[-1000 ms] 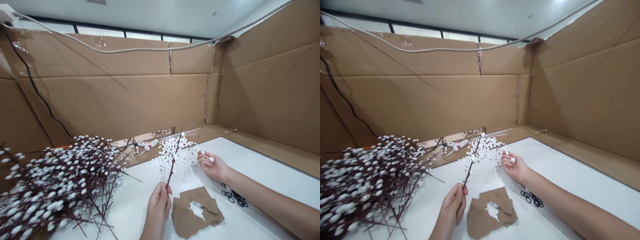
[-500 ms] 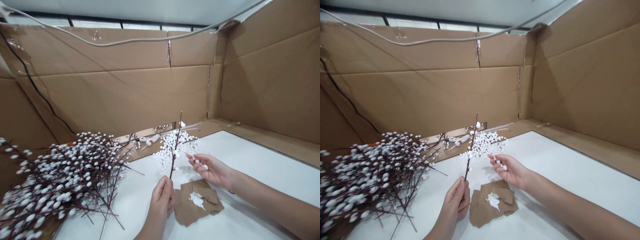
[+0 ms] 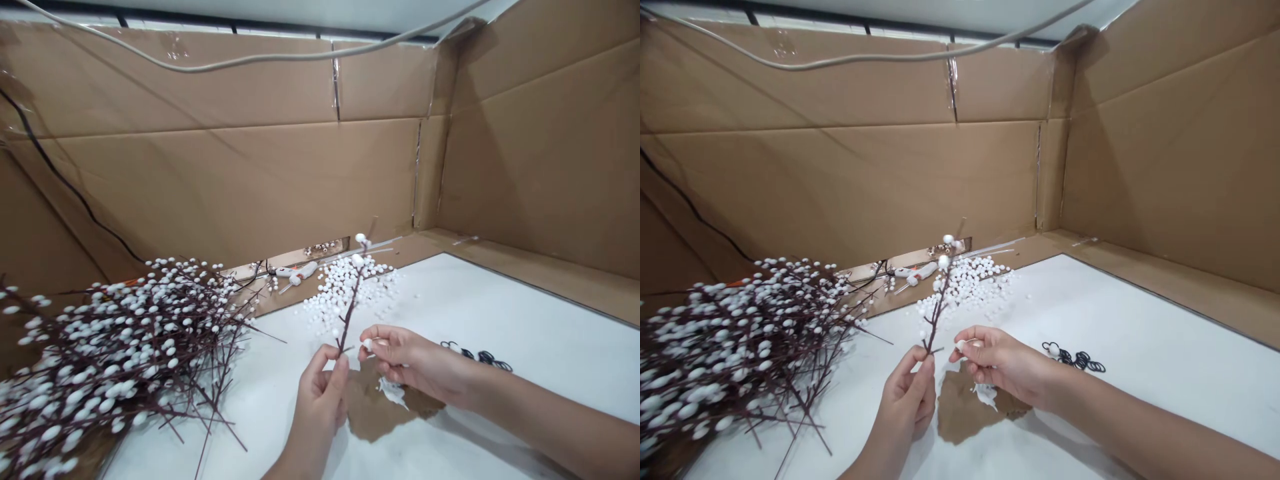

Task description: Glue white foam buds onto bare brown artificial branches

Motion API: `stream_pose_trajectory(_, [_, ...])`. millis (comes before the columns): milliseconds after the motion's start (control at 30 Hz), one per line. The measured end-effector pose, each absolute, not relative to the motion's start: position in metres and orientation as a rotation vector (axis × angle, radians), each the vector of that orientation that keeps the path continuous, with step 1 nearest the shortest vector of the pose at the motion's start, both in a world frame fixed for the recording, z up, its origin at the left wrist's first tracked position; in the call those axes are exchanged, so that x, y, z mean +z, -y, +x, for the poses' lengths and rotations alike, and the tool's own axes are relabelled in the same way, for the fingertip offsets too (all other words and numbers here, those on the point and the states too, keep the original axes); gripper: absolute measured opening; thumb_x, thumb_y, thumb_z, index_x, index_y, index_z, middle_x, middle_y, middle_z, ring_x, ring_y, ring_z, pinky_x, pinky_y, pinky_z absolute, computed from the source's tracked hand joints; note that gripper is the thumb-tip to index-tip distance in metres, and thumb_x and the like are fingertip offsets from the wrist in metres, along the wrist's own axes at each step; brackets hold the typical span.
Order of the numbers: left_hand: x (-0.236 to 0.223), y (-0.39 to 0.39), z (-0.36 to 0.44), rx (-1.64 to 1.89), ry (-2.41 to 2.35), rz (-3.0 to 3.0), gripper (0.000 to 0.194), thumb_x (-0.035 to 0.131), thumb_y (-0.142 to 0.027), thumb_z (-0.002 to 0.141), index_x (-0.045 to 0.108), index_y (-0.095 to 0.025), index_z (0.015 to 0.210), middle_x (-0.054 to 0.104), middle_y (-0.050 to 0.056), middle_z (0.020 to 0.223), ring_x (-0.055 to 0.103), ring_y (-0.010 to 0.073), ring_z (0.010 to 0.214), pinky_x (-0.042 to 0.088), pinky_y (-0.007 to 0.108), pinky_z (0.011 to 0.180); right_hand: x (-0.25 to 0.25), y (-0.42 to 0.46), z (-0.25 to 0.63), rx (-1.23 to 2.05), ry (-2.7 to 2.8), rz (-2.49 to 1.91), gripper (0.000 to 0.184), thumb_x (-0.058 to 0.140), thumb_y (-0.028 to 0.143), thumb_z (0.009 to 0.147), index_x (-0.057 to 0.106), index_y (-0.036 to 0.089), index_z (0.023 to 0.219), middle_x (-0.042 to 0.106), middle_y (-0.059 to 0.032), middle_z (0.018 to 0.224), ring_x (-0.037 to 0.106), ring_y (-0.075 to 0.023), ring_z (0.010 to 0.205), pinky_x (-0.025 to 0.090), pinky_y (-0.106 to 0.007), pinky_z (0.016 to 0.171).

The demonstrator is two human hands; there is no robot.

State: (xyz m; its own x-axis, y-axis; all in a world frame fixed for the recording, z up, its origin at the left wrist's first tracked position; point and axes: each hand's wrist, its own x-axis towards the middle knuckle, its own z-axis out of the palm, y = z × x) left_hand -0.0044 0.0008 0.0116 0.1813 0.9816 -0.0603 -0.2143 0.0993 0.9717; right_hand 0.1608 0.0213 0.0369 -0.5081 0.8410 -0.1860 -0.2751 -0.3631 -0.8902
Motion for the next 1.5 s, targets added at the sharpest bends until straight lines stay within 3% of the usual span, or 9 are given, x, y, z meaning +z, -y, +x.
stream_pose_trajectory(300, [0.006,0.002,0.000,1.195,-1.012,1.106,0.052,0.057,-0.064,0.062,0.028,-0.021,0.056,0.026,-0.013,0.036,0.017,0.0017,0.031,0.013,0.014,0.032,0.032,-0.016,0.153,1.767,1.157,-0.869,0.032,0.075,0.036,0.062,0.056,0.016,0.079,0.063,-0.0007,0.085,0.051,-0.0041,0.054,0.040,-0.018,0.055])
stream_pose_trajectory(533, [0.006,0.005,-0.002,1.205,-1.002,1.237,0.050,0.055,-0.064,0.064,0.036,-0.018,0.052,0.055,-0.003,0.050,0.032,0.0016,0.025,0.021,0.019,0.033,0.025,-0.015,0.150,1.680,1.223,-0.830,0.034,0.075,0.038,0.062,0.056,0.016,0.079,0.062,-0.0014,0.083,0.054,-0.0071,0.061,0.043,-0.020,0.061])
stream_pose_trajectory(833, [0.001,0.005,-0.006,1.241,-1.029,1.299,0.044,0.053,-0.059,0.071,0.050,-0.017,0.057,0.056,-0.003,0.043,0.036,0.0040,0.026,0.036,0.022,0.040,0.021,-0.015,0.153,1.682,1.219,-0.883,0.035,0.070,0.044,0.066,0.065,0.020,0.091,0.059,0.0009,0.073,0.057,-0.0101,0.066,0.043,-0.024,0.070])
stream_pose_trajectory(1100, [0.002,0.005,-0.004,1.220,-1.045,1.280,0.040,0.054,-0.054,0.073,0.053,-0.017,0.059,0.060,-0.001,0.047,0.038,0.0043,0.026,0.035,0.021,0.038,0.018,-0.015,0.152,1.724,1.284,-0.859,0.048,0.068,0.048,0.066,0.062,0.018,0.104,0.058,0.0021,0.063,0.059,-0.0135,0.071,0.041,-0.030,0.078])
stream_pose_trajectory(1267, [0.003,0.008,-0.006,1.198,-1.041,1.299,0.041,0.053,-0.055,0.072,0.058,-0.016,0.062,0.051,-0.004,0.035,0.039,0.0060,0.027,0.037,0.021,0.040,0.022,-0.014,0.152,1.599,1.337,-0.905,0.036,0.070,0.043,0.066,0.060,0.020,0.092,0.057,0.0013,0.075,0.056,-0.0117,0.067,0.042,-0.025,0.067])
stream_pose_trajectory(1500, [0.005,0.009,-0.004,1.170,-1.071,1.306,0.038,0.055,-0.051,0.073,0.062,-0.015,0.063,0.047,-0.006,0.031,0.036,0.0061,0.027,0.038,0.021,0.041,0.030,-0.013,0.152,1.417,1.505,-1.063,0.020,0.066,0.031,0.067,0.060,0.017,0.080,0.058,0.0007,0.064,0.051,-0.0136,0.062,0.038,-0.026,0.061])
